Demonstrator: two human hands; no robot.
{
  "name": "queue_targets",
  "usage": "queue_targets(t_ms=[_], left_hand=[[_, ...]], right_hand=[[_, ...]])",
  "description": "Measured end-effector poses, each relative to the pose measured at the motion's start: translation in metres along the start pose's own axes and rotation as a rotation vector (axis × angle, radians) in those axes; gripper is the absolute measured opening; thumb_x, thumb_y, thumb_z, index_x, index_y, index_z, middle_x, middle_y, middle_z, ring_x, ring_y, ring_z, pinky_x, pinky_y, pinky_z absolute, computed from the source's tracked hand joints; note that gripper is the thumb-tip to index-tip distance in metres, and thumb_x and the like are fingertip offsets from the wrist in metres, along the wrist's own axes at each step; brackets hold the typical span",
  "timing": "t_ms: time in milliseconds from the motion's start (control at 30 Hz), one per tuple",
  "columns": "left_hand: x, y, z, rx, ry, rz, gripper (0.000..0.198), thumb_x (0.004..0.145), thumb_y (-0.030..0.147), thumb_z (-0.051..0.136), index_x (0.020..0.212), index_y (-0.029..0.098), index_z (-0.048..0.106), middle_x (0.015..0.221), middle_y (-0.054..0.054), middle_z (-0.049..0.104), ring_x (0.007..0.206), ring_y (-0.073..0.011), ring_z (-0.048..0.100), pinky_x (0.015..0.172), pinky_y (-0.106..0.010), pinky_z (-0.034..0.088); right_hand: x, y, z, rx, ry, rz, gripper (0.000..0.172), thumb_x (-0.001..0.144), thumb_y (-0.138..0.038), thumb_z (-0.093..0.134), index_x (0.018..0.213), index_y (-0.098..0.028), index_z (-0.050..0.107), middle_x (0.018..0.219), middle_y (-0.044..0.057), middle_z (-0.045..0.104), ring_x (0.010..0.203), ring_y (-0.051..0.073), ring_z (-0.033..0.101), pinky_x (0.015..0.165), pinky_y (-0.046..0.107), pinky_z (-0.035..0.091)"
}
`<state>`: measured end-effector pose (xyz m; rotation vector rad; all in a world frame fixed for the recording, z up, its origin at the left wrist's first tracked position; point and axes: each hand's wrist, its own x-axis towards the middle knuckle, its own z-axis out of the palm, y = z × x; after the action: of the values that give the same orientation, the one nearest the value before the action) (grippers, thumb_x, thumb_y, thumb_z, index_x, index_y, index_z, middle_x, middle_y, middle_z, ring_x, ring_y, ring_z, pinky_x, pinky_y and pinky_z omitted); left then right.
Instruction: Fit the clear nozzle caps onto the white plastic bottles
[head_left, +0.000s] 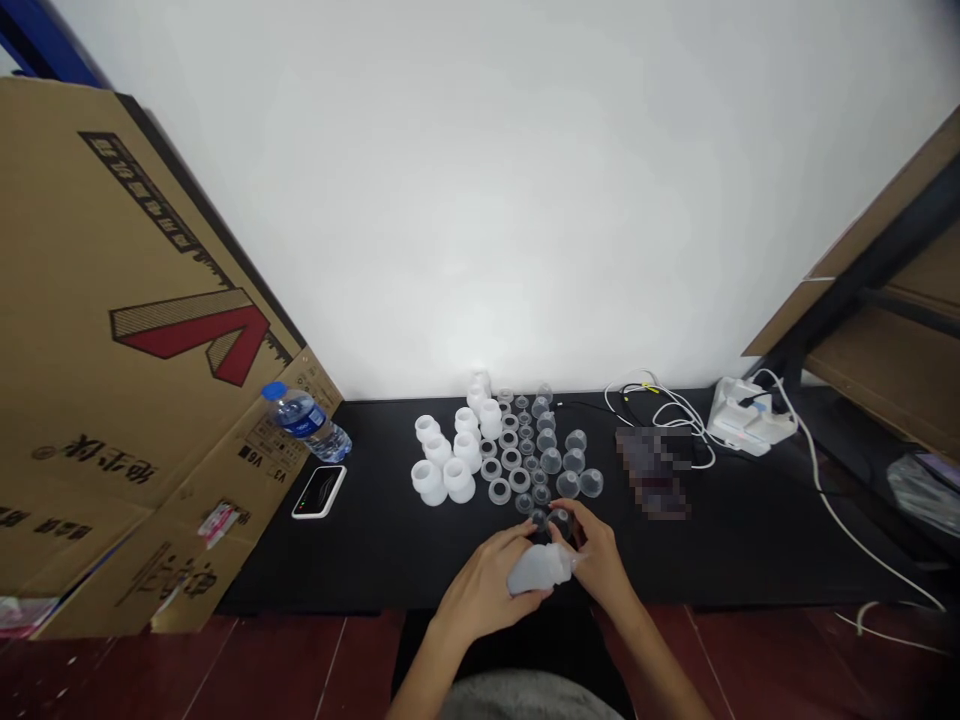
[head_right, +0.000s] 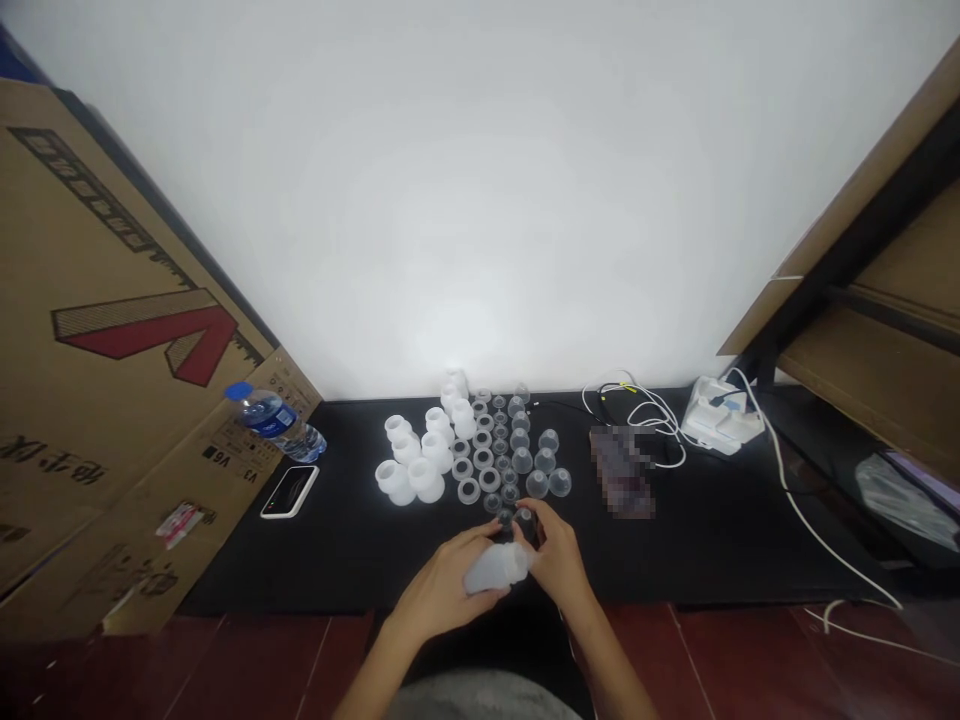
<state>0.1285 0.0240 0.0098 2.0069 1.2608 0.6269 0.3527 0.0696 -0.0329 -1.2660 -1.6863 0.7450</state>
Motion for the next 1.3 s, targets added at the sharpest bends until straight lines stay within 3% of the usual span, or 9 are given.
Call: queue_targets(t_ms=[200,333,400,533,667,767,867,1000,1300], left_hand=[[0.006,0.004,-0.004,-0.024,-0.002,-0.021,0.050,0.081,0.028,0.085,0.128,0.034,0.071,0.161,-0.003,0.057,0.136,-0.0325,0.066,0.111,-0.048,0.058],[0.008,0.005,-0.008,-0.036,0.010,-0.009,0.043,0.082,0.029,0.083,0.123,0.030,0.071,0.155,-0.005,0.060,0.131,-0.0313,0.069,0.106,-0.045,0.059],[0.008,0.006,-0.009,-0.032,0.016,-0.002,0.039,0.082,0.028,0.083,0.120,0.029,0.070,0.152,-0.006,0.062,0.127,-0.0311,0.070,0.105,-0.044,0.060],[0.008,0.003,-0.009,-0.037,0.041,0.010,0.041,0.084,0.027,0.082,0.123,0.029,0.069,0.148,-0.006,0.063,0.128,-0.0301,0.069,0.106,-0.044,0.058],[0.004,-0.005,-0.007,-0.015,0.144,0.022,0.045,0.085,0.024,0.081,0.128,0.029,0.067,0.140,-0.006,0.068,0.127,-0.0296,0.068,0.110,-0.044,0.056],[-0.001,-0.013,-0.008,0.024,0.261,0.010,0.039,0.085,0.016,0.075,0.122,0.028,0.068,0.119,-0.006,0.074,0.112,-0.0276,0.072,0.099,-0.041,0.059],[-0.006,-0.022,-0.010,0.040,0.341,-0.019,0.036,0.087,0.012,0.068,0.119,0.028,0.069,0.112,-0.005,0.073,0.107,-0.0262,0.072,0.094,-0.038,0.059],[-0.011,-0.031,-0.010,0.025,0.425,-0.077,0.030,0.094,0.020,0.067,0.123,0.029,0.068,0.112,-0.006,0.072,0.107,-0.0257,0.072,0.093,-0.038,0.059],[-0.012,-0.041,-0.008,0.006,0.514,-0.113,0.032,0.097,0.027,0.066,0.129,0.028,0.069,0.115,-0.007,0.073,0.109,-0.0267,0.072,0.096,-0.039,0.060]], right_hand=[[-0.002,0.004,0.001,-0.093,-0.007,-0.001,0.028,0.095,-0.046,0.073,0.107,-0.021,0.075,0.068,-0.001,0.064,0.057,0.017,0.055,0.053,0.025,0.044],[-0.002,-0.001,0.002,-0.200,-0.055,-0.059,0.020,0.096,-0.034,0.067,0.111,-0.023,0.073,0.095,0.006,0.077,0.082,0.024,0.072,0.073,0.031,0.057],[0.000,-0.005,0.004,-0.262,-0.064,-0.106,0.019,0.097,-0.028,0.063,0.113,-0.023,0.072,0.106,0.010,0.077,0.097,0.028,0.074,0.084,0.036,0.058],[0.002,-0.011,0.011,-0.372,-0.049,-0.141,0.019,0.096,-0.024,0.063,0.113,-0.021,0.072,0.106,0.012,0.074,0.098,0.029,0.073,0.083,0.037,0.059],[0.002,-0.012,0.021,-0.474,0.004,-0.142,0.019,0.091,-0.015,0.064,0.107,-0.022,0.071,0.102,0.010,0.072,0.096,0.028,0.070,0.080,0.036,0.058],[0.001,-0.013,0.027,-0.554,0.040,-0.146,0.023,0.084,-0.009,0.065,0.102,-0.023,0.068,0.098,0.008,0.070,0.094,0.029,0.067,0.082,0.038,0.056],[0.001,-0.014,0.030,-0.583,0.056,-0.169,0.014,0.088,-0.015,0.066,0.100,-0.023,0.065,0.095,0.008,0.068,0.092,0.030,0.064,0.082,0.041,0.055],[0.004,-0.014,0.030,-0.572,0.085,-0.200,0.001,0.098,-0.024,0.064,0.098,-0.025,0.064,0.094,0.009,0.068,0.089,0.030,0.063,0.080,0.042,0.054],[0.021,-0.003,0.023,-0.544,0.107,-0.197,0.013,0.105,-0.033,0.058,0.106,-0.024,0.067,0.098,0.010,0.070,0.097,0.032,0.065,0.085,0.045,0.058]])
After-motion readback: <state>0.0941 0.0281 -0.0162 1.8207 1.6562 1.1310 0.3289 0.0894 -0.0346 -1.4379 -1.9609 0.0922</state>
